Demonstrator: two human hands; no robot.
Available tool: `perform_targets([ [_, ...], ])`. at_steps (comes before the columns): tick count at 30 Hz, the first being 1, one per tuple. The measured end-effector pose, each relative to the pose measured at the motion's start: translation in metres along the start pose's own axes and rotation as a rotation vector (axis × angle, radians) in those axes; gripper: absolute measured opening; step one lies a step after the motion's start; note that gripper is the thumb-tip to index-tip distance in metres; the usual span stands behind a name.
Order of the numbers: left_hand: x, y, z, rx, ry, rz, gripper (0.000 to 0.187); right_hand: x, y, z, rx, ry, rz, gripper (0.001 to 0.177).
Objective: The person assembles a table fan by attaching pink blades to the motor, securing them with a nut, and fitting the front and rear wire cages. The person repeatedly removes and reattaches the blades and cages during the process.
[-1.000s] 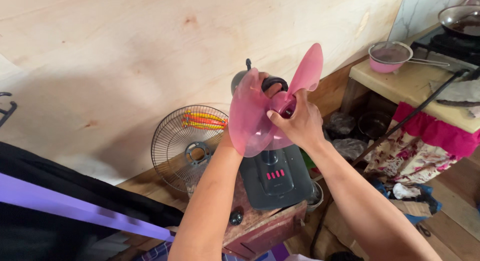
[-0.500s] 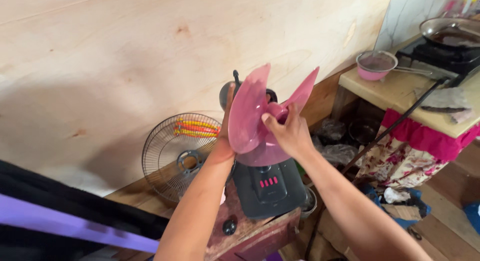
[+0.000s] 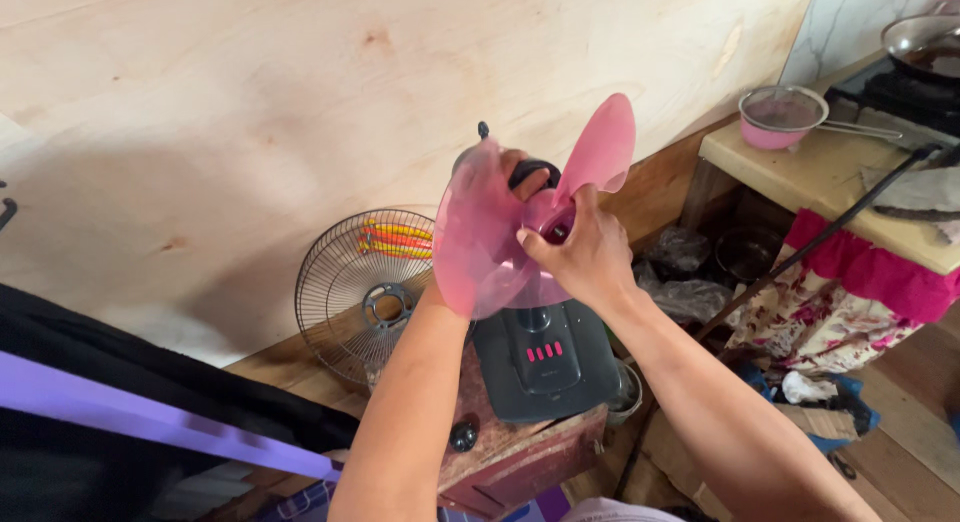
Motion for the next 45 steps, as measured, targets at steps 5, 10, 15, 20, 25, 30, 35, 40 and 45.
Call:
perform_targets([
  [5,0.02,0.01,-0.001,-0.203,-0.012,0.155,0.064,-0.008,0.005,0.002,-0.033,0.181,-0.226,0.058],
  [10,0.033,0.032,0.015,0.005,-0.283,1.187,0.063,0.009,-0.001,0.004,-0.036,0.011,-0.033,0.063],
  [15,0.032,0.025,0.008,-0.079,-0.115,1.641,0.056,-0.007,0.007,0.002,0.002,0.064,-0.08,0.062],
  [20,0.036,0.013,0.007,-0.177,-0.246,1.012,0.054,-0.009,0.009,0.006,0.001,0.175,-0.12,0.058],
  [25,0.039,0.047,0.013,-0.044,-0.381,1.776,0.05,0.014,-0.002,0.005,-0.026,-0.094,0.073,0.069],
  [30,0.047,0.061,0.01,0.052,-0.276,1.413,0.06,-0.014,0.006,-0.002,0.03,0.127,-0.164,0.057],
  [35,0.01,-0.004,0.005,-0.253,0.252,0.078,0.03,-0.01,0.006,0.005,0.005,0.207,-0.198,0.054],
  [40,0.0,-0.021,0.011,-0.101,-0.064,0.372,0.042,0.002,0.001,0.015,-0.018,0.005,0.032,0.073],
  [45,0.004,-0.005,0.012,-0.157,-0.072,0.949,0.074,-0.036,0.023,-0.006,0.11,0.246,-0.161,0.079],
])
Point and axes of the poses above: each hand's wrist, its own z-axis away from the middle knuckle, its own y-axis out of the palm, x = y × z, the point moved 7 cm from there along -z, towards the middle knuckle, and after that the axes turned 7 degrees about -y, right-handed, at the moved point
